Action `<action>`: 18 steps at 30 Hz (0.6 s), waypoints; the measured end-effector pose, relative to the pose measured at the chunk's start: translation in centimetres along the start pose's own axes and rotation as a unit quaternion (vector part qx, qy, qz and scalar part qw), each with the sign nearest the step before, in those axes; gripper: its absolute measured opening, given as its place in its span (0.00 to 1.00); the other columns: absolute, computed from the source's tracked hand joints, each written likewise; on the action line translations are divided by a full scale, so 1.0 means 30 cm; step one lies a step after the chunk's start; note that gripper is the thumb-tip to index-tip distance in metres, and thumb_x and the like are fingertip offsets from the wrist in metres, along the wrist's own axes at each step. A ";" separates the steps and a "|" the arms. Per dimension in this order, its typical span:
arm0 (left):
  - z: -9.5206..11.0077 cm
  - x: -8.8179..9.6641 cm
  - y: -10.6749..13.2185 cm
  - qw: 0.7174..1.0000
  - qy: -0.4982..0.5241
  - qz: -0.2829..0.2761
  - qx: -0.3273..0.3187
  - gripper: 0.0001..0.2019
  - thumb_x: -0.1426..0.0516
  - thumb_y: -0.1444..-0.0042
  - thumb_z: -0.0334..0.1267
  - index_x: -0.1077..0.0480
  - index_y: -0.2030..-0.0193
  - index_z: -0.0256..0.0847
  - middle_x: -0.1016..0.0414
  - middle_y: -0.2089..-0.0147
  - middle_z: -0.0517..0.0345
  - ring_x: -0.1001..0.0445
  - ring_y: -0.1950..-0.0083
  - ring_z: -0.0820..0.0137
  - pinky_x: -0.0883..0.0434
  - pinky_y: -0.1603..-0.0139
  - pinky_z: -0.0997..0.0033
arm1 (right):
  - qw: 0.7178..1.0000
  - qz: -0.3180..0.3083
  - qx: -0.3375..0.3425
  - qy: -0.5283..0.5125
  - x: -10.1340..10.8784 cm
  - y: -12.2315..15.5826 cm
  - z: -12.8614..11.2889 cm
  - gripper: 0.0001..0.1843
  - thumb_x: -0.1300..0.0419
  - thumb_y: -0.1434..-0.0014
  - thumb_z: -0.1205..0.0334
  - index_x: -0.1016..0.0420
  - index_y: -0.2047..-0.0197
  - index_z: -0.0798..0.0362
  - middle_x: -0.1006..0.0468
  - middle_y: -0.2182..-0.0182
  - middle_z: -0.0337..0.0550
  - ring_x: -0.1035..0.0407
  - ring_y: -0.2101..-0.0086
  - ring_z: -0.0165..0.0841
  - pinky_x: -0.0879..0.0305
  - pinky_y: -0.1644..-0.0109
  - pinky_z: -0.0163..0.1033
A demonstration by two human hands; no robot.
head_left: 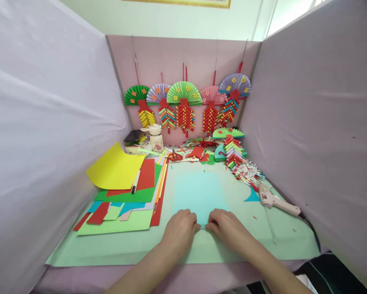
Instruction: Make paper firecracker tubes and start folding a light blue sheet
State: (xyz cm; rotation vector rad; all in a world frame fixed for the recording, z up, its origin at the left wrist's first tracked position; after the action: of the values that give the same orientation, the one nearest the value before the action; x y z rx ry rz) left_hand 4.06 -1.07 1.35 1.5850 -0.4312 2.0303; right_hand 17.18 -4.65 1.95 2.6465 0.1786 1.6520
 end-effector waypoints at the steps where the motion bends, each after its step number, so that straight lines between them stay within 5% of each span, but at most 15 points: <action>1: -0.008 0.004 -0.001 1.000 0.003 -0.001 0.008 0.10 0.50 0.40 0.34 0.30 0.68 0.40 0.28 0.66 0.53 0.30 0.60 0.62 0.39 0.62 0.65 | 1.000 -0.004 -0.005 -0.011 0.003 -0.005 0.004 0.08 0.46 0.42 0.65 0.29 0.72 0.52 0.24 0.70 0.40 0.33 0.68 0.31 0.49 0.67 0.35; 18: -0.096 0.069 0.000 0.996 0.025 0.013 0.086 0.13 0.46 0.45 0.45 0.26 0.73 0.41 0.27 0.62 0.50 0.30 0.56 0.59 0.39 0.58 0.62 | 0.996 0.026 -0.082 0.022 0.038 -0.004 0.134 0.12 0.42 0.43 0.56 0.28 0.75 0.52 0.24 0.67 0.43 0.33 0.59 0.39 0.49 0.55 0.42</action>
State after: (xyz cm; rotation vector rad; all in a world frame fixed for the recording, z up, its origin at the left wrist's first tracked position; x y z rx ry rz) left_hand 1.42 0.94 2.58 1.6316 -0.2659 2.1702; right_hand 21.28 -4.23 1.17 2.5173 -0.0243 1.6619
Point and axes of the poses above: each hand's wrist, its own y-axis away from the middle knuckle, its own x-axis out of the back of the hand, z = x × y, the point moved 6 cm from there along -y, towards the middle knuckle
